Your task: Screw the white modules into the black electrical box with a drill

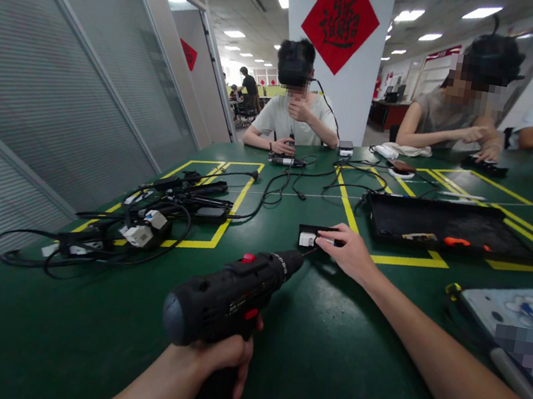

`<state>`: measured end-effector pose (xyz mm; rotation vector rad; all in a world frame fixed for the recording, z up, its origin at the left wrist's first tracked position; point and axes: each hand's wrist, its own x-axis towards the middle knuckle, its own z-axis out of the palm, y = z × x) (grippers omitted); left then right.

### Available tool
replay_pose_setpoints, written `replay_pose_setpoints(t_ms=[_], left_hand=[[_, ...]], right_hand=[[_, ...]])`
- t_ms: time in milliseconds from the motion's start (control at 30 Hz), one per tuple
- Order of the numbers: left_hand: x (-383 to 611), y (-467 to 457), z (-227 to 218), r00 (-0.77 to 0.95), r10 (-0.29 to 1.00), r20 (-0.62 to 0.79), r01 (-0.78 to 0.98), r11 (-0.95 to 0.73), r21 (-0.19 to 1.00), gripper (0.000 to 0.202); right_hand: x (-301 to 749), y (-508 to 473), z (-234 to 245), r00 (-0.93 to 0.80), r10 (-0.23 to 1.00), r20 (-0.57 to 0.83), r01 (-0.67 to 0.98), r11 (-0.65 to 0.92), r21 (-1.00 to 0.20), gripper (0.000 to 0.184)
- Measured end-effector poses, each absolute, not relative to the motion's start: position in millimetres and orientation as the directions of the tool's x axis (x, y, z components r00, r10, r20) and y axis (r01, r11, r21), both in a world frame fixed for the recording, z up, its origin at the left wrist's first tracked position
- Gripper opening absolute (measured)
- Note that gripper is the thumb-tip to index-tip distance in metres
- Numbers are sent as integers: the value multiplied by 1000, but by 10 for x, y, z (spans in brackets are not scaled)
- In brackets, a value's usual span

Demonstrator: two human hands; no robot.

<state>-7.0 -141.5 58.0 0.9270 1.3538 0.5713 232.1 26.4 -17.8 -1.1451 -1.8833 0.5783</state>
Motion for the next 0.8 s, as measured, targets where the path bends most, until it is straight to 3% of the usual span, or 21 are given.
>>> replay_pose_setpoints(t_ms=[167,333,533,800], left_hand=[[-113,-1506,660,207,859,-468,115,453,884,43],[-131,-1543,709,215,845,-490,148,467,872,55],[-136,-1520,673,235,849,-473,124,456,881,34],[-162,-1512,645,247,856,-454,146,430,891,31]], right_hand=[[2324,282,-205,-225,876,427,496,480,-724,26],[2323,282,-204,-231,872,431,492,487,-722,26],[2333,272,-195,-243,875,419,478,483,-733,26],[2341,303,-224,-250,865,435,476,501,-723,25]])
